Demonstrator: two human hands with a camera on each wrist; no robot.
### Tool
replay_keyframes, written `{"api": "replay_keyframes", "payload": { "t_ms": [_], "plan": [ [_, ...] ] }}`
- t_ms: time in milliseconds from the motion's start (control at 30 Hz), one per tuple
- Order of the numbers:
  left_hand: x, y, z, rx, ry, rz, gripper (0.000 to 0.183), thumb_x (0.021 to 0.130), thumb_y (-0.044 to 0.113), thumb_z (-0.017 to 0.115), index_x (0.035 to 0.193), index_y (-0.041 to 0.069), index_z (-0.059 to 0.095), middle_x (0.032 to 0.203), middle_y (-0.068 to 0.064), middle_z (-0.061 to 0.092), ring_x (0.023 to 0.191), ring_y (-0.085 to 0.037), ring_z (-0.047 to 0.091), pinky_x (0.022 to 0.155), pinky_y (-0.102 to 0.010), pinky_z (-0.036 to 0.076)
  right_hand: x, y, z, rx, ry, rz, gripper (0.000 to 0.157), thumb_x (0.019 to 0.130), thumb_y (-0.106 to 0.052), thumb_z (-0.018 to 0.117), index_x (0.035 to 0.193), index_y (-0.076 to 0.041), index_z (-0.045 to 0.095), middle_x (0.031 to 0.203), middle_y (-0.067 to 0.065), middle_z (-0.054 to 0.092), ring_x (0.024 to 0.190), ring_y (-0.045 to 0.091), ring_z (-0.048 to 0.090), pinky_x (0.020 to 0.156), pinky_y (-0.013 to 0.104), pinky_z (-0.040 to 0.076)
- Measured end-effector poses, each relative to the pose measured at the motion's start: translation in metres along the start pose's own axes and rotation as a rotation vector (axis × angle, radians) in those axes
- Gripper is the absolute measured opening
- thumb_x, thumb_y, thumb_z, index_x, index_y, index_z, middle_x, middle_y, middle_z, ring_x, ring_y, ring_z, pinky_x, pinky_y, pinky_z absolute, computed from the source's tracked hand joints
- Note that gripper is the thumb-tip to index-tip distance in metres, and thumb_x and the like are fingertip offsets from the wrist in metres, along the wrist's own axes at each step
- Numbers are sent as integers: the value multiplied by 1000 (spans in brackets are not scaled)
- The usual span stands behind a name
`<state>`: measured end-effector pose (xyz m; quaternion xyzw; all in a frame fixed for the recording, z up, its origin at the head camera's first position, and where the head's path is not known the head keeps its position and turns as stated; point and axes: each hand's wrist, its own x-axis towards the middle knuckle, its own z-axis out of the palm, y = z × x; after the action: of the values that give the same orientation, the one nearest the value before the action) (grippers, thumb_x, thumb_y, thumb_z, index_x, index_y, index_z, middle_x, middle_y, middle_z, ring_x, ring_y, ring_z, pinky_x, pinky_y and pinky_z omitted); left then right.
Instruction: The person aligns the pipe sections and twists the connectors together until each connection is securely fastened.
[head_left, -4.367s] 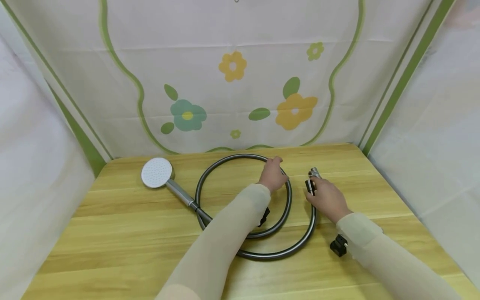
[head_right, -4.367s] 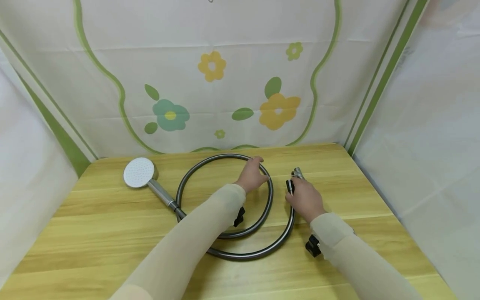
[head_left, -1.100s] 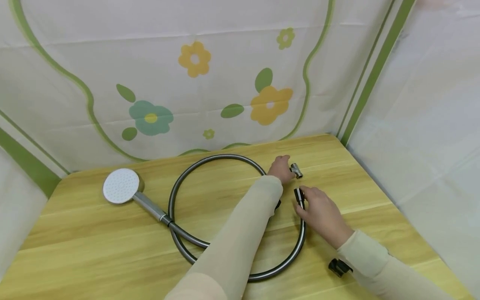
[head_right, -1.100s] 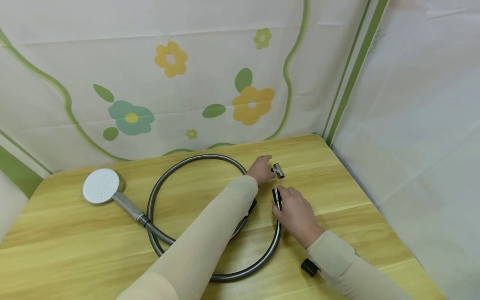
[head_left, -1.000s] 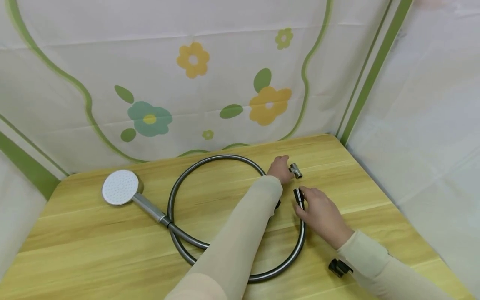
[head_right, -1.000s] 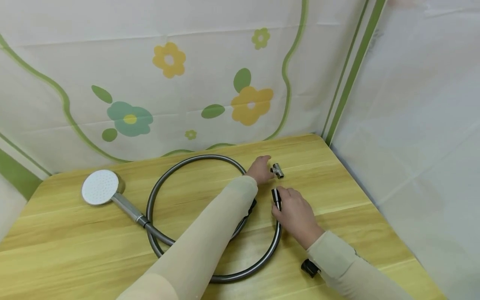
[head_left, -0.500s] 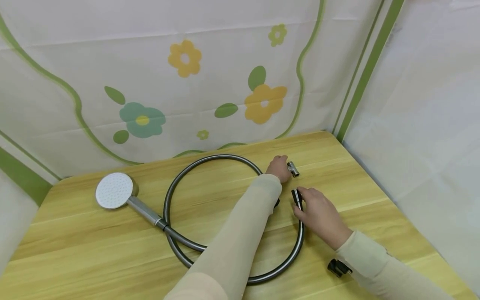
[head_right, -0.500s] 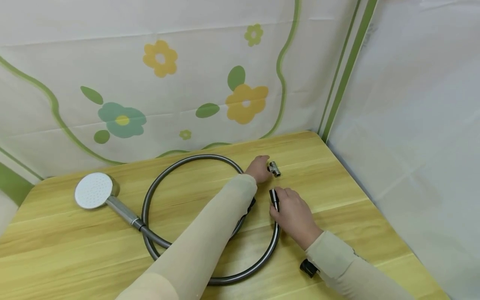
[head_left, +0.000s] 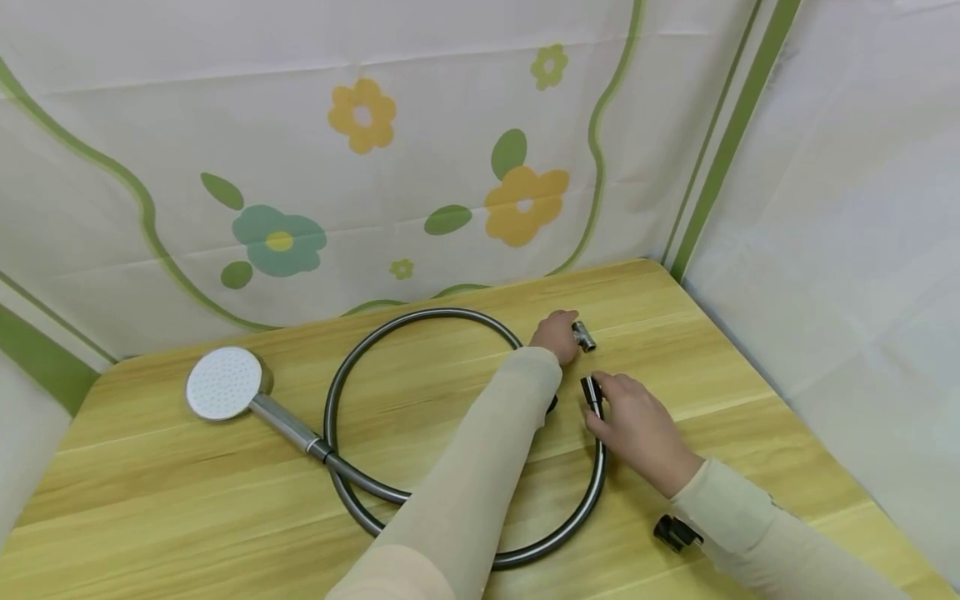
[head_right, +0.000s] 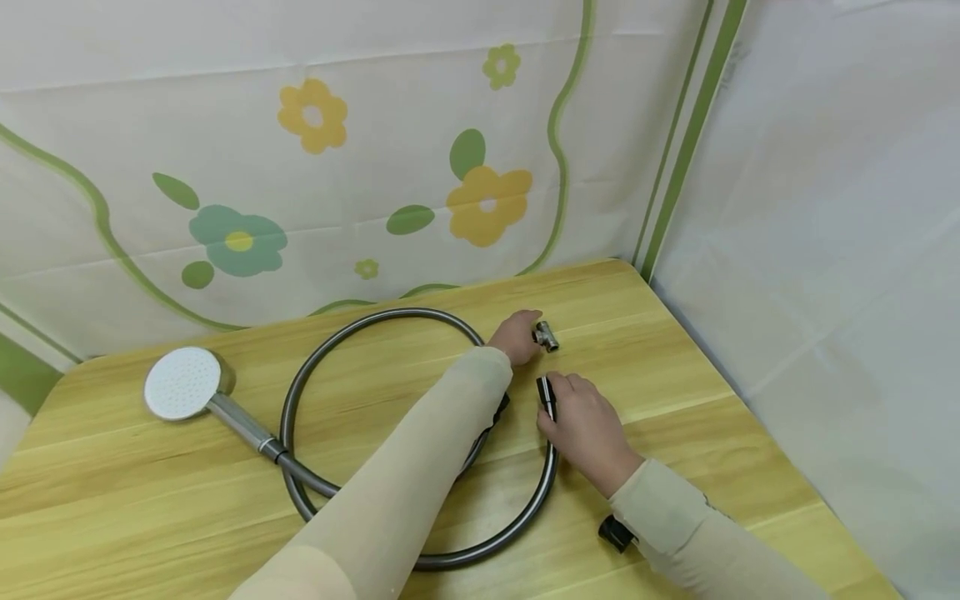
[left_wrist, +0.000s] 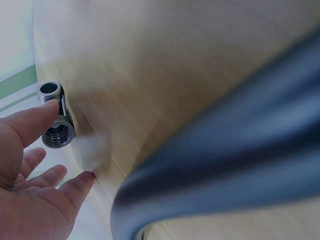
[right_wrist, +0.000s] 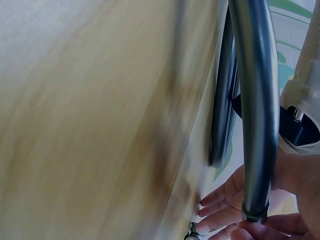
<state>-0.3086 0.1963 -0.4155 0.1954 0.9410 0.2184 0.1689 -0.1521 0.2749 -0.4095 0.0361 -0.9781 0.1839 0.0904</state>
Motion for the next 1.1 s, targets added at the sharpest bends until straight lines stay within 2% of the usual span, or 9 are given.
{"api": "replay_keyframes", "payload": {
  "t_ms": [167,300,433,567,800,967,1100],
  "plan": [
    [-1,0,0,68,-36,56,57,97,7,55,149,26,39,155,0,32,136,-22,40,107,-29,38,0,-1,0,4,-3,-5,49,83,-14,73,122,12,57,106,24,64,98,35,62,81,47,53],
    [-2,0,1,123,-70,76,54,99,5,48,148,27,41,155,-1,32,138,-22,38,109,-28,35,-1,-1,0,9,-8,-7,49,83,-13,73,122,12,57,106,24,64,97,34,62,81,47,53],
    [-2,0,1,100,-79,57,50,101,4,44,146,26,45,151,1,40,138,-18,37,110,-27,33,-1,-1,-1,10,-6,-12,49,82,-13,73,121,12,57,104,23,64,96,33,62,79,46,54],
    [-4,0,0,32,-62,40,46,101,4,43,143,23,49,144,4,49,134,-15,42,108,-27,36,0,-1,-1,6,-9,-8,49,83,-13,72,121,12,57,103,22,64,94,32,62,78,45,54],
    [-4,-2,-3,56,-32,52,41,100,5,47,137,19,56,137,5,56,129,-13,48,105,-25,39,1,-2,-2,2,-13,2,49,83,-14,72,122,12,57,102,22,64,93,31,62,76,44,54],
    [0,-3,-3,44,-34,31,38,100,8,49,135,18,58,134,4,58,126,-13,51,102,-26,42,0,-2,-1,-6,-3,-1,48,83,-14,72,121,11,57,101,21,65,92,32,62,76,45,54],
    [-6,-2,-5,37,-28,28,37,100,9,49,135,17,58,135,4,57,126,-12,51,102,-25,42,0,-2,0,-11,4,-5,48,83,-15,72,121,11,58,100,21,65,92,32,62,76,45,54]
  ]
}}
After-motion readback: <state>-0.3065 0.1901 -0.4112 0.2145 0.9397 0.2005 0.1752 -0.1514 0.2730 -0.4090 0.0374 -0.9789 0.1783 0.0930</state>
